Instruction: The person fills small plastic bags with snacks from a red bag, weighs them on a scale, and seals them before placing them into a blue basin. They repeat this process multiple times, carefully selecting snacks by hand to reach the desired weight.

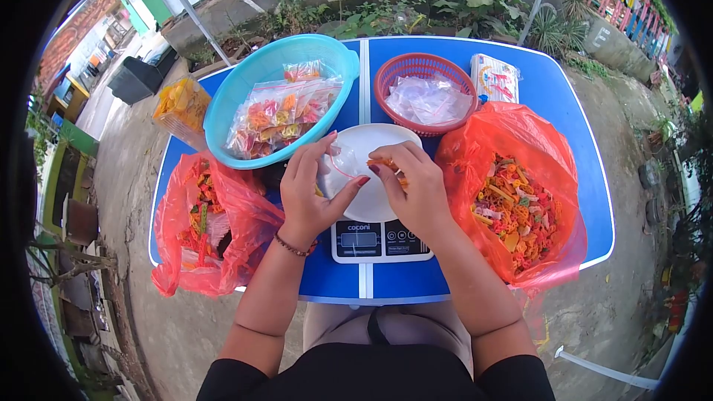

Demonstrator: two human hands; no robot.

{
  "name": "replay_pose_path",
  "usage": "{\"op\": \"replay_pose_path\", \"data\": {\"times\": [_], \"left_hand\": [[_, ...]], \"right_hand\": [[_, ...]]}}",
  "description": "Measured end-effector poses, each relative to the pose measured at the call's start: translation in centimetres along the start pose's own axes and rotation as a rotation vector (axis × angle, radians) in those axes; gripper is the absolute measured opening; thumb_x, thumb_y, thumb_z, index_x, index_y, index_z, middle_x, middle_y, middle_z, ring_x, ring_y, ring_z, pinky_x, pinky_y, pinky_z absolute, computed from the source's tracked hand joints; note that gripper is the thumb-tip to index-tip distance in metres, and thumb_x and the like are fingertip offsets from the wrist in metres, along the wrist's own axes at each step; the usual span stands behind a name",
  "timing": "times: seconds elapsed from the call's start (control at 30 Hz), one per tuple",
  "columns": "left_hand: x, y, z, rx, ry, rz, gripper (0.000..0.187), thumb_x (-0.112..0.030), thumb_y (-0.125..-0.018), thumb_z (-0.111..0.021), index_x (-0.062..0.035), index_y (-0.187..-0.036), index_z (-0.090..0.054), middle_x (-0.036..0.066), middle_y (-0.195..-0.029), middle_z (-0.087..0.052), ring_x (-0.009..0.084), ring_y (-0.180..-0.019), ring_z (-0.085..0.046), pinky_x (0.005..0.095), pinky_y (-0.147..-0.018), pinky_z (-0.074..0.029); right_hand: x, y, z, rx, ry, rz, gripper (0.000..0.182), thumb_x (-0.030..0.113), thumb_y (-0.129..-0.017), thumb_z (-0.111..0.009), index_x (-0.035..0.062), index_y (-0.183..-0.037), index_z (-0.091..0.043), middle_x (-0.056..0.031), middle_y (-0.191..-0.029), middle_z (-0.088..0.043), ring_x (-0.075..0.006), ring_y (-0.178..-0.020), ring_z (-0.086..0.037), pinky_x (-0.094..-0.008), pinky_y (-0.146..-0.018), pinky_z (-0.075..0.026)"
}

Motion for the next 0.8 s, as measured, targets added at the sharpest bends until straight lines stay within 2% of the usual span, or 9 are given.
{"op": "replay_pose_path", "data": {"times": [0.07,0.13,0.2,0.3,0.4,0.5,0.6,0.7,0.8], "left_hand": [[-0.1,0.0,-0.1,0.005,-0.012,-0.016,0.066,-0.029,-0.073,-0.089,-0.0032,-0.127,-0.064,0.007,-0.099,-0.067,0.0204,-0.08,-0.063,0.0312,-0.068,-0.054],[-0.1,0.1,-0.3,-0.005,-0.016,-0.057,0.068,-0.028,-0.071,-0.091,-0.0026,-0.128,-0.064,0.007,-0.098,-0.066,0.0172,-0.073,-0.059,0.0289,-0.065,-0.052],[-0.5,0.0,-0.3,0.002,-0.026,-0.087,0.068,-0.028,-0.07,-0.091,-0.0038,-0.128,-0.064,0.007,-0.097,-0.066,0.0178,-0.073,-0.06,0.029,-0.065,-0.052],[-0.9,0.1,-0.6,0.003,-0.02,-0.12,0.068,-0.026,-0.07,-0.091,-0.0051,-0.128,-0.064,0.006,-0.097,-0.067,0.0182,-0.073,-0.061,0.0291,-0.065,-0.053],[-0.9,0.2,-0.8,0.015,-0.003,-0.123,0.067,-0.025,-0.07,-0.091,-0.0055,-0.128,-0.064,0.006,-0.097,-0.068,0.0181,-0.073,-0.063,0.0291,-0.065,-0.053],[-0.9,0.3,-0.8,0.024,0.001,-0.118,0.067,-0.025,-0.07,-0.091,-0.0055,-0.128,-0.065,0.006,-0.096,-0.068,0.0179,-0.073,-0.063,0.0291,-0.065,-0.054],[-0.9,0.3,-0.9,0.029,0.004,-0.119,0.067,-0.025,-0.07,-0.091,-0.0055,-0.128,-0.065,0.006,-0.096,-0.068,0.0179,-0.073,-0.063,0.0289,-0.065,-0.053],[-1.1,0.2,-0.8,0.031,0.024,-0.134,0.067,-0.025,-0.069,-0.092,-0.0055,-0.128,-0.065,0.006,-0.095,-0.068,0.0177,-0.073,-0.063,0.0289,-0.066,-0.053],[-1.4,0.3,-0.8,0.037,0.041,-0.148,0.068,-0.025,-0.069,-0.092,-0.0057,-0.128,-0.065,0.006,-0.095,-0.068,0.0177,-0.073,-0.063,0.0291,-0.067,-0.053]], "right_hand": [[-0.1,-0.3,0.9,-0.085,-0.096,0.018,0.018,-0.007,-0.089,-0.066,0.0031,-0.104,-0.068,-0.0123,-0.099,-0.068,-0.0244,-0.091,-0.069,-0.0311,-0.08,-0.056],[-0.3,-0.2,0.9,-0.147,-0.326,-0.052,0.019,-0.008,-0.09,-0.066,0.0021,-0.105,-0.069,-0.0108,-0.1,-0.069,-0.0197,-0.09,-0.069,-0.029,-0.078,-0.055],[-0.6,0.3,0.7,-0.211,-0.555,-0.124,0.02,-0.009,-0.09,-0.067,0.0011,-0.107,-0.07,-0.0093,-0.101,-0.069,-0.015,-0.09,-0.068,-0.0269,-0.077,-0.055],[-1.1,0.9,0.4,-0.118,-0.404,-0.093,0.021,-0.007,-0.089,-0.069,0.0002,-0.108,-0.07,-0.0073,-0.099,-0.072,-0.0113,-0.092,-0.066,-0.0249,-0.077,-0.053],[-0.3,0.8,0.6,-0.101,-0.266,-0.03,0.018,-0.003,-0.086,-0.074,0.0014,-0.104,-0.072,-0.0065,-0.095,-0.073,-0.0119,-0.091,-0.066,-0.0245,-0.076,-0.052],[1.1,0.1,0.9,-0.034,-0.057,0.182,0.016,0.0,-0.083,-0.077,0.0029,-0.098,-0.074,-0.0069,-0.096,-0.074,-0.0145,-0.088,-0.065,-0.026,-0.074,-0.051],[1.1,0.3,0.9,-0.072,-0.168,0.052,0.015,0.001,-0.08,-0.079,0.0043,-0.094,-0.076,-0.0065,-0.095,-0.075,-0.0186,-0.085,-0.065,-0.0296,-0.074,-0.05],[0.6,0.6,1.0,-0.1,-0.147,0.017,0.015,0.001,-0.08,-0.078,0.0048,-0.095,-0.077,-0.0056,-0.091,-0.074,-0.0188,-0.082,-0.063,-0.0323,-0.076,-0.05],[0.8,0.5,1.1,-0.106,-0.097,0.14,0.013,0.004,-0.081,-0.077,0.0051,-0.094,-0.077,-0.0049,-0.091,-0.072,-0.0204,-0.085,-0.061,-0.0346,-0.079,-0.049]]}}
Point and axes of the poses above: each hand's wrist, its own y-axis away from the middle knuckle, its own z-axis out of the back of the hand, x = y × z, the point moved 7 cm from there along -y, towards the middle knuckle
